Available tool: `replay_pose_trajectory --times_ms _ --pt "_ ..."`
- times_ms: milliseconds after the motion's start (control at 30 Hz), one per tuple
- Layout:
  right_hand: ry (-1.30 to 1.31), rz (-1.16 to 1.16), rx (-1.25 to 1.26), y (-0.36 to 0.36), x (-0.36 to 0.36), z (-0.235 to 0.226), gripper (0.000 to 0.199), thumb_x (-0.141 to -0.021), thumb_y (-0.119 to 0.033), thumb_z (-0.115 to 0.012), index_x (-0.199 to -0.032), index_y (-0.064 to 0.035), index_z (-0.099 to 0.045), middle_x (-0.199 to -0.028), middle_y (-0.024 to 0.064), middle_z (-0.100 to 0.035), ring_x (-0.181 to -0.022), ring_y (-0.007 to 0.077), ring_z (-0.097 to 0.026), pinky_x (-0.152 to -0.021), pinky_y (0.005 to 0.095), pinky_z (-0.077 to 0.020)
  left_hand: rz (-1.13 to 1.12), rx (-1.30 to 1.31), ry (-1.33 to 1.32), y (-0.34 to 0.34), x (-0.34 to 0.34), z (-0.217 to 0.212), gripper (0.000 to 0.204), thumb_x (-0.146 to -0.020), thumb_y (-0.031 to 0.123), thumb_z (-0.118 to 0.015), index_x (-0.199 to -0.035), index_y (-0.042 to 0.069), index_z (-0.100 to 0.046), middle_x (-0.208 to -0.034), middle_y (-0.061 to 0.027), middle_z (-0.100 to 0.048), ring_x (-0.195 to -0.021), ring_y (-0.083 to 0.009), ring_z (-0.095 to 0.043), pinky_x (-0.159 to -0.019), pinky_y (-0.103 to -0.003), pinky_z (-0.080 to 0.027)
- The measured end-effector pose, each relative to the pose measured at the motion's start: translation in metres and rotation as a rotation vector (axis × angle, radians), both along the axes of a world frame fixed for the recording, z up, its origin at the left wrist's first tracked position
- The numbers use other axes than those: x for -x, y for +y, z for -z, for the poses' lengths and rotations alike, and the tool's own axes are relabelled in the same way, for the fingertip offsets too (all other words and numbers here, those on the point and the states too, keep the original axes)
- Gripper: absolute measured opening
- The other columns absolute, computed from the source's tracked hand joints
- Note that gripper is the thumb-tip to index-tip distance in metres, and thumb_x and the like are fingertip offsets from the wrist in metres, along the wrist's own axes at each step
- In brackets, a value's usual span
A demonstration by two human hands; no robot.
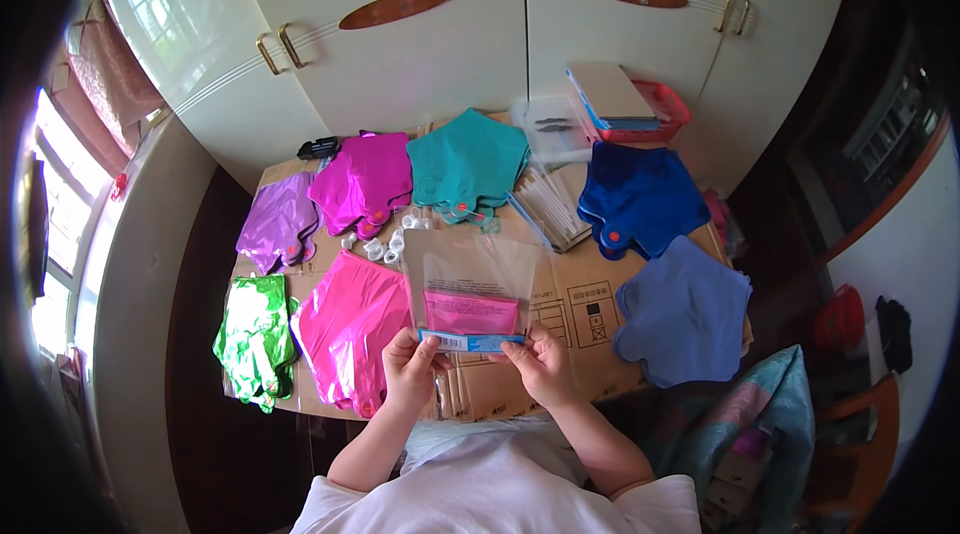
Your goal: Folding and inserting colorful plastic bags into plastic packaging pouches.
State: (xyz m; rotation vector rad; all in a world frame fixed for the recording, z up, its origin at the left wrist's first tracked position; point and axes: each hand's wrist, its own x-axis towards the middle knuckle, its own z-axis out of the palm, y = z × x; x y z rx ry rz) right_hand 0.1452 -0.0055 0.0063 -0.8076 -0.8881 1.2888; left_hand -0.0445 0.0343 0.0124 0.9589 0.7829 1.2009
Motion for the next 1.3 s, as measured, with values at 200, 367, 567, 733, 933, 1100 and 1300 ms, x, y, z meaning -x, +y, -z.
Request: replay_pose_trajectory --times_ms 200,367,567,733,933,1100,1300 --pt "-0.052 0.055 -0.035 0.001 0.004 -0.001 0.013 -0.094 -0.009 -0.055 -0.103 0.0003 -0.054 -0.094 0.0073 -0.066 -0.083 0.0137 -0.065 -0.079 0.029 -0.0543 -0.058 0.031 -0.018 -0.002 -0.004 0.003 0.017 -0.091 0.014 -0.061 -0.08 0.005 -0.053 -0.072 -0.0067 -0.065 -0.055 -0.0133 -0.063 -0.048 -0.023 -0.049" --pt "-0.174 0.156 -0.067 0.006 0.008 0.006 0.011 -0.095 -0.011 -0.055 -0.098 -0.0003 -0.053 -0.086 0.0076 -0.066 -0.076 0.0135 -0.065 -0.071 0.0276 -0.0541 -0.091 0.067 -0.063 -0.003 -0.009 0.005 0.02 -0.09 0.013 -0.063 -0.075 0.007 -0.052 -0.068 -0.0063 -0.064 -0.054 -0.0147 -0.063 -0.047 -0.024 -0.049" --pt "-0.218 0.243 -0.064 0.005 0.012 0.011 0.013 -0.095 -0.013 -0.055 -0.096 -0.0011 -0.051 -0.077 0.0088 -0.065 -0.065 0.0147 -0.064 -0.064 0.0268 -0.0533 -0.015 0.007 -0.154 0.001 -0.008 0.031 0.013 -0.088 0.016 -0.066 -0.089 0.007 -0.057 -0.081 -0.0088 -0.068 -0.07 -0.0152 -0.066 -0.059 -0.024 -0.052" --pt "-0.209 0.226 -0.09 0.004 0.014 0.02 0.015 -0.094 -0.015 -0.057 -0.097 -0.0022 -0.051 -0.077 0.0079 -0.065 -0.063 0.0133 -0.063 -0.062 0.0249 -0.0516 0.042 -0.005 -0.365 -0.007 -0.015 0.034 0.043 -0.082 0.018 -0.072 -0.117 0.005 -0.053 -0.106 -0.0098 -0.065 -0.094 -0.02 -0.065 -0.081 -0.035 -0.054" --pt "-0.175 0.261 -0.088 -0.002 0.027 0.043 0.011 -0.093 -0.013 -0.059 -0.092 -0.0047 -0.051 -0.079 -0.0009 -0.059 -0.07 0.0037 -0.055 -0.064 0.0199 -0.0462 0.122 0.115 -0.274 -0.01 -0.023 0.047 0.03 -0.09 0.014 -0.062 -0.114 -0.003 -0.055 -0.107 -0.0153 -0.065 -0.097 -0.0266 -0.065 -0.085 -0.04 -0.053" --pt "-0.421 0.062 -0.024 -0.003 0.021 0.017 0.02 -0.092 -0.013 -0.062 -0.106 -0.0018 -0.053 -0.082 0.001 -0.061 -0.077 0.0049 -0.056 -0.069 0.0222 -0.0468 -0.029 0.085 -0.197 -0.01 -0.014 0.042 0.015 -0.091 0.004 -0.06 -0.105 0.0 -0.06 -0.1 -0.0063 -0.067 -0.093 -0.0119 -0.061 -0.084 -0.029 -0.049" --pt "-0.549 0.464 -0.283 0.02 -0.024 -0.012 0.032 -0.081 -0.007 -0.072 -0.109 0.0002 -0.058 -0.106 0.0064 -0.06 -0.09 0.0102 -0.059 -0.074 0.0227 -0.0469 -0.096 -0.145 0.172 -0.017 0.014 0.034 0.01 -0.091 0.001 -0.059 -0.099 -0.004 -0.061 -0.087 -0.0033 -0.067 -0.08 -0.0059 -0.058 -0.071 -0.022 -0.046"
